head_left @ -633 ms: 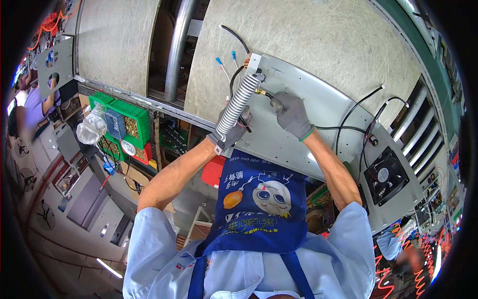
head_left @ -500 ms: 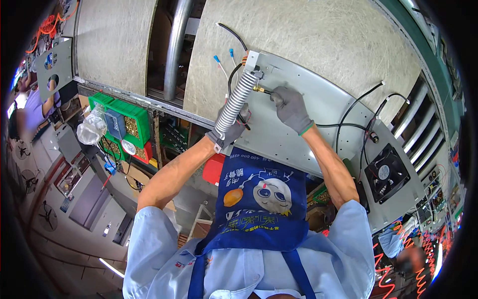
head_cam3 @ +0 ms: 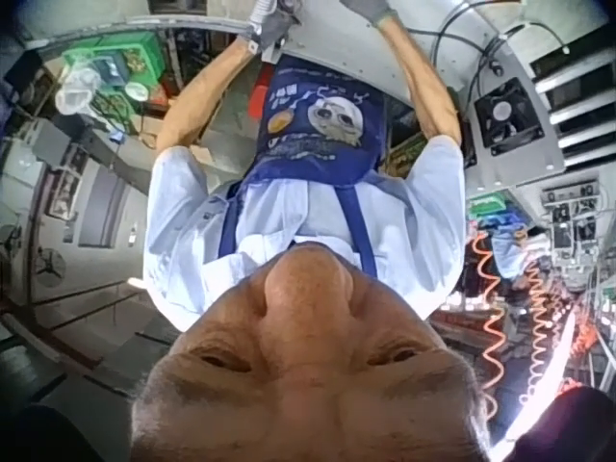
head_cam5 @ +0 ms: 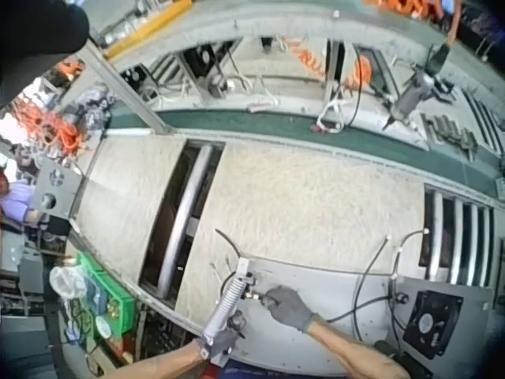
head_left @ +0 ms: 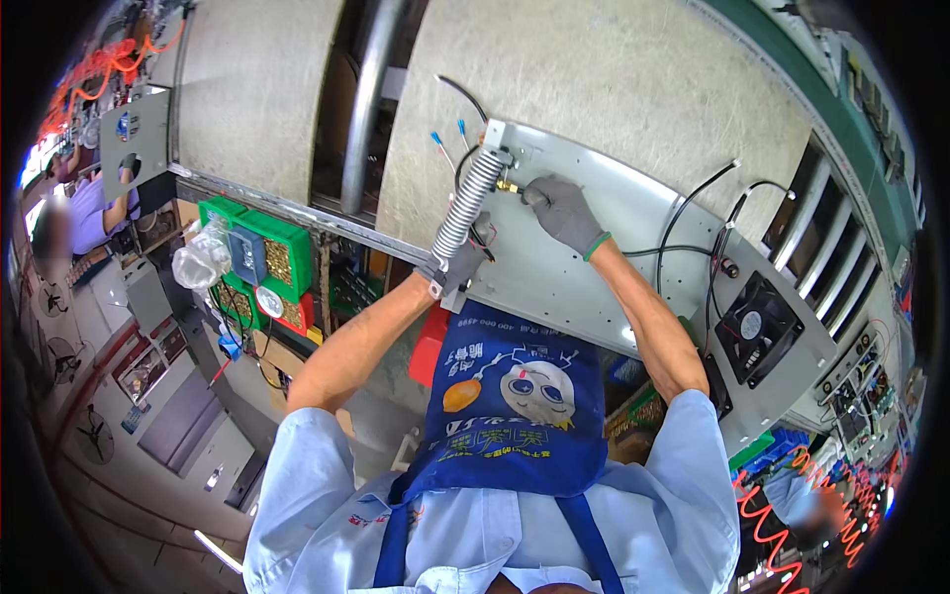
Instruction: Assembling and securing components onto an electronic housing unit using an electric screwdriver.
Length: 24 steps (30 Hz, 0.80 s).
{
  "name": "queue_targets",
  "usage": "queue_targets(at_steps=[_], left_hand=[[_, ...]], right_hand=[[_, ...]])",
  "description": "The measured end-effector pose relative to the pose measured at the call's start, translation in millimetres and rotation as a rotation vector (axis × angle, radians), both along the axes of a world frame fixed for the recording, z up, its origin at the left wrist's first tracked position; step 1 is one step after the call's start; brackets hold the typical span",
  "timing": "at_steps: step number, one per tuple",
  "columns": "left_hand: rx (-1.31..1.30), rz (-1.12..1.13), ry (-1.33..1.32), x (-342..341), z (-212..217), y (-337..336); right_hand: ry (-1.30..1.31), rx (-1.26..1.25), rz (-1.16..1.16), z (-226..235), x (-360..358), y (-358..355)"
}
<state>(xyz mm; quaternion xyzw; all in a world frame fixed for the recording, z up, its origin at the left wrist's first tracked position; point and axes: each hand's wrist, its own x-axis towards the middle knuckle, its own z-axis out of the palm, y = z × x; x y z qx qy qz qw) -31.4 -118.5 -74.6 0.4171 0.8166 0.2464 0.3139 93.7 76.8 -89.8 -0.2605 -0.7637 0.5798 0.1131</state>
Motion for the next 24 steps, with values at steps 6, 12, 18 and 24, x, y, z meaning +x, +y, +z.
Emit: queue_targets(at_steps=[6, 12, 18, 24], left_hand=[[-0.11, 0.094, -0.172, -9, 16, 23], [0.206, 0.203, -0.429, -7, -7, 11], [0.088, 0.186, -0.334, 8, -9, 24], [0.127, 0.141, -0.289, 9, 26, 31]], right_hand=[[-0.386, -0.638, 0.167, 26, -30, 24], [-0.351, 0.003, 0.381, 23, -37, 32], [-0.509, 0.278, 0.24, 59, -23, 18], [-0.636, 0.404, 0.376, 66, -29, 20]])
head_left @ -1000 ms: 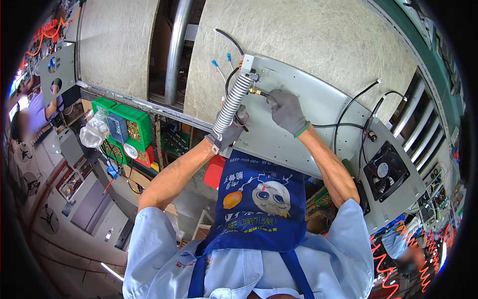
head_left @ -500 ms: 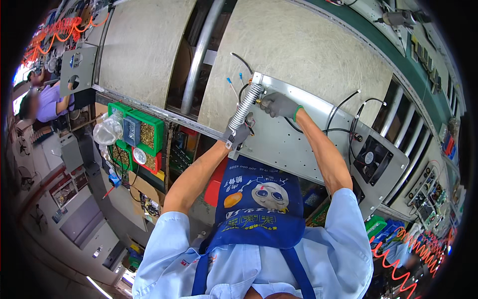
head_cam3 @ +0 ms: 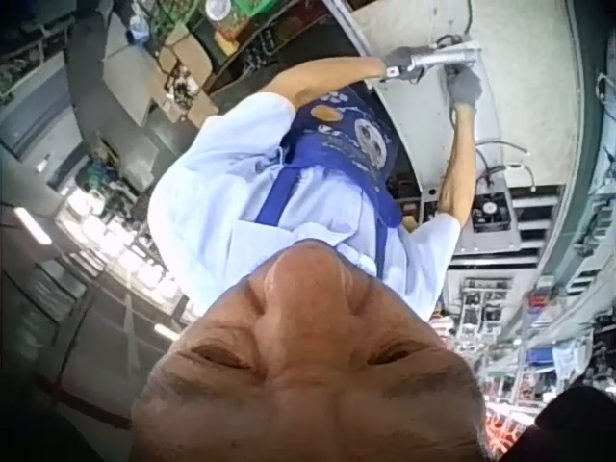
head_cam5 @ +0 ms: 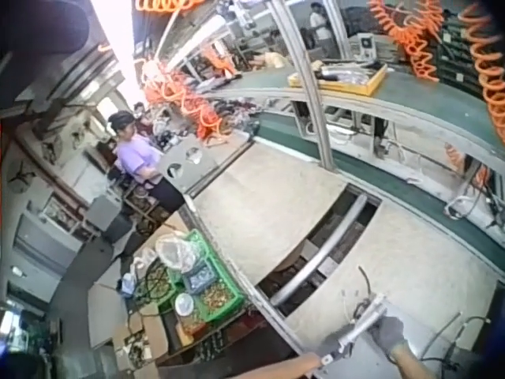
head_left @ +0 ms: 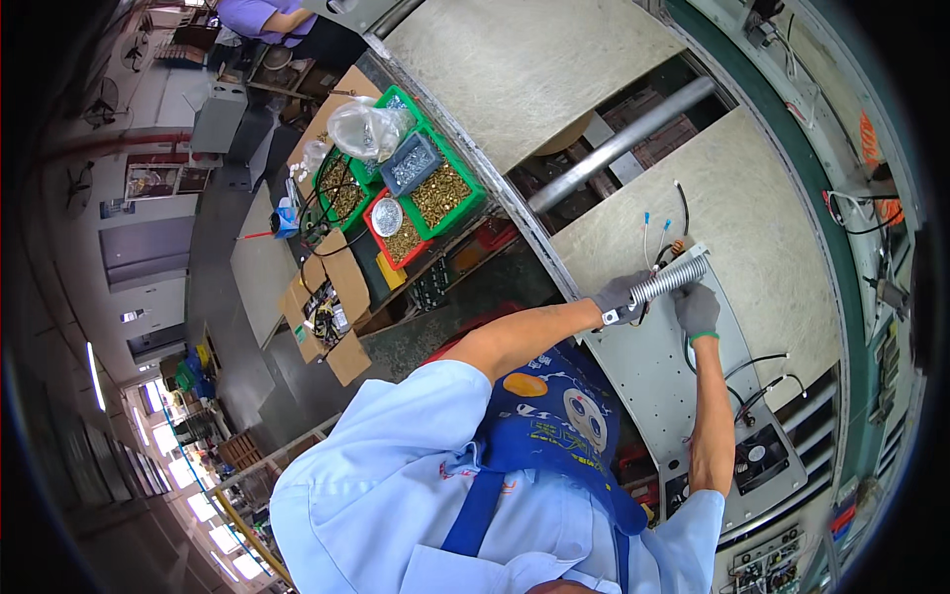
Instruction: Assembling and securing components onto an electronic housing unit using an electric screwdriver.
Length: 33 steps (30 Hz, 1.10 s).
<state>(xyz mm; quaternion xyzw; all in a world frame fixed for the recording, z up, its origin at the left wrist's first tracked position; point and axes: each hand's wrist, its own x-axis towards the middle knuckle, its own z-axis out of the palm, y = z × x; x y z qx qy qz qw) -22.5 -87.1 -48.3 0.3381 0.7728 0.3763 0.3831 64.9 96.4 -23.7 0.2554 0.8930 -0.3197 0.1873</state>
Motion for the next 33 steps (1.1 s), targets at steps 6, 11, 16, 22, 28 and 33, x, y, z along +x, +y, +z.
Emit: queue_targets(at_steps=[6, 11, 16, 22, 28, 33], left_hand=[[0.11, -0.002, 0.295, 8, -44, -10], [0.072, -0.033, -0.001, 9, -65, -3], [0.147, 0.124, -0.613, 14, -37, 13], [0.117, 0.291, -1.064, 32, -87, -1], [0.166, -0.372, -0.353, -68, -228, -44], [-0.011, -0.797, 0.454, -37, -143, 11]], right_hand=[[-0.025, 0.11, -0.05, 12, -8, -10], [-0.152, -0.022, -0.061, -3, -8, 19], [0.153, 0.417, -0.114, 3, 15, -16], [-0.14, 0.107, -0.245, -21, 35, -1], [0.126, 0.39, -0.139, 9, 9, -21], [0.203, 0.505, -0.484, -2, 56, -45]])
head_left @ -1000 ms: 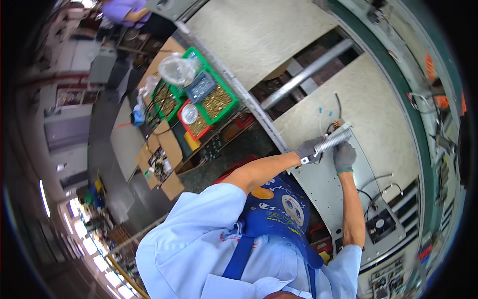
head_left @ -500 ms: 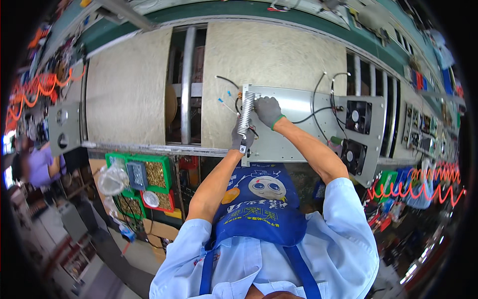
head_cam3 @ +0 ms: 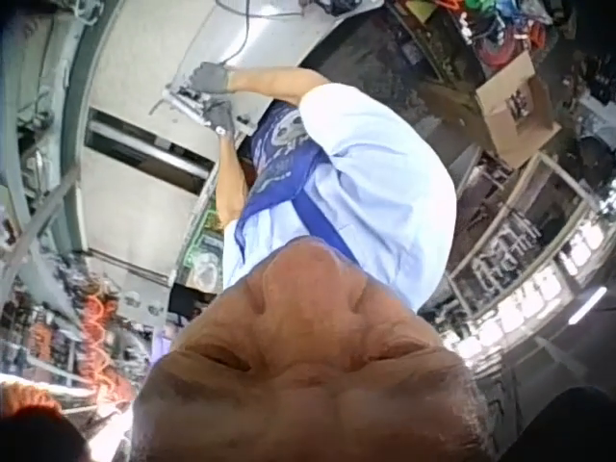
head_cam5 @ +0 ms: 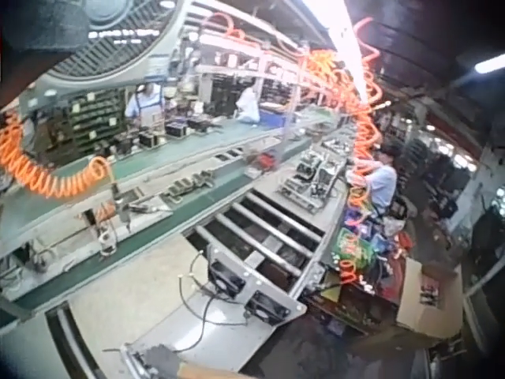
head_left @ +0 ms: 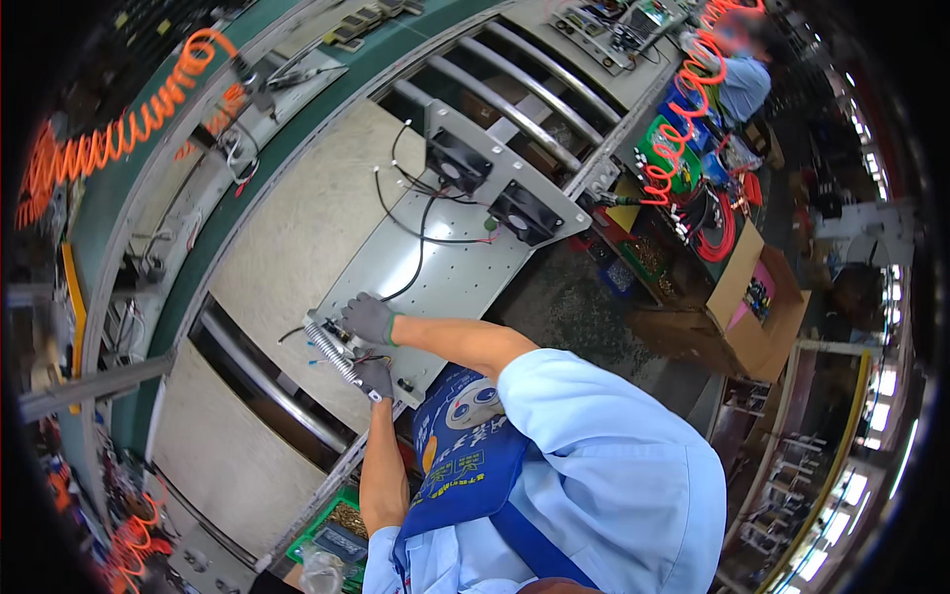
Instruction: Assembling and securing components onto an electronic housing unit using an electric screwdriver.
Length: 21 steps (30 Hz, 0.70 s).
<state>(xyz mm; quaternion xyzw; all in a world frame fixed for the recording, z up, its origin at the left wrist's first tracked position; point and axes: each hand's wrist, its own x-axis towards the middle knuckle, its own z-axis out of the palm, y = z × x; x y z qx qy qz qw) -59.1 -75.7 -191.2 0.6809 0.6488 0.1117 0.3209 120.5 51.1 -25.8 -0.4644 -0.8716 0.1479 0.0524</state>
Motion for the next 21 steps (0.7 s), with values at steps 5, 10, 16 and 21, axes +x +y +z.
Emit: queue_targets(at_steps=[5, 10, 16, 21], left_hand=[[0.151, 0.283, -0.143, 43, 97, 7], [-0.062, 0.847, -0.567, 61, 142, 10], [-0.089, 0.478, 0.0, 73, 182, -43], [-0.218, 0.641, 0.225, 67, 194, -112]], right_hand=[[0.263, -0.162, -0.241, 4, 101, -105], [0.262, -0.184, -0.189, 4, 286, -203], [-0.173, -0.048, -0.731, 88, 543, -250], [-0.779, 0.063, -1.298, 85, 745, -232]])
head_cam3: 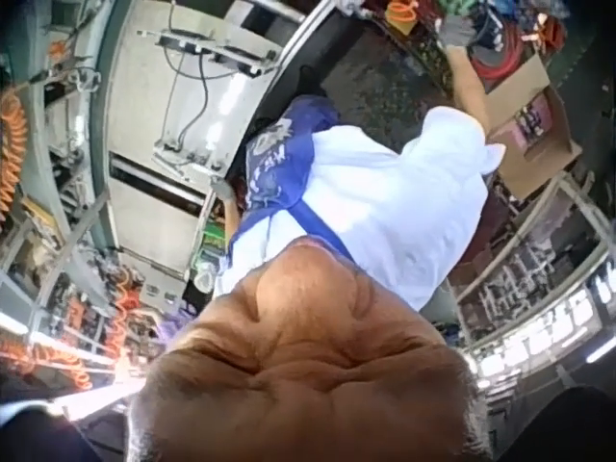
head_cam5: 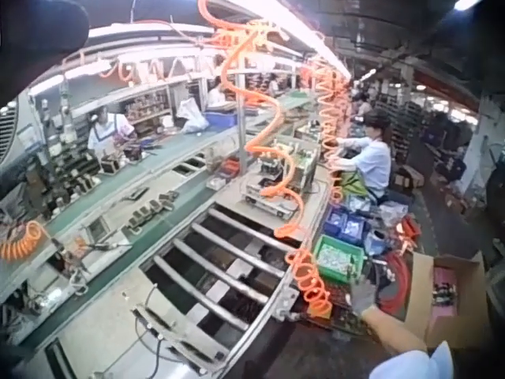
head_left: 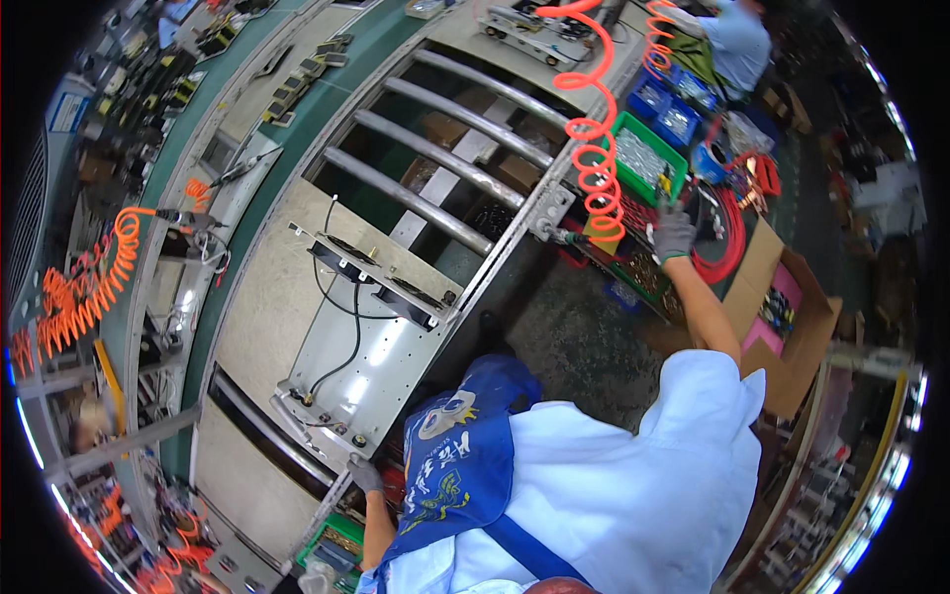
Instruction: Assembling and securing components onto an electronic housing unit using an electric screwdriver.
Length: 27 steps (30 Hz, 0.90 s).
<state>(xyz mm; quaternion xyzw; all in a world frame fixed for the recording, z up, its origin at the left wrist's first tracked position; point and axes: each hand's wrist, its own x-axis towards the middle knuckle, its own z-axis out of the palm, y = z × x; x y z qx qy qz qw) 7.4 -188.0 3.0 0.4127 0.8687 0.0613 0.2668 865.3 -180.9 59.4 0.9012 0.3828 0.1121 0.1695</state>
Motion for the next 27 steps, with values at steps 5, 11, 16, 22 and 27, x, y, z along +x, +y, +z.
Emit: queue_targets(at_steps=[5, 11, 16, 22, 27], left_hand=[[-0.18, -0.106, -0.015, 10, 22, -36], [-0.284, -0.26, 0.014, 55, 41, -3], [-0.392, -0.217, -0.047, 98, 63, 22], [-0.402, -0.245, 0.018, 102, 52, 40], [-0.275, -0.207, -0.067, 114, 51, 60]], right_hand=[[0.511, -0.057, -0.131, 6, 56, 23], [0.499, 0.154, 0.114, -82, 126, -14], [0.401, 0.492, 0.084, -79, 145, 5], [0.147, 0.582, -0.336, 1, 164, 23], [-0.129, 0.95, 0.004, 144, 120, 36]])
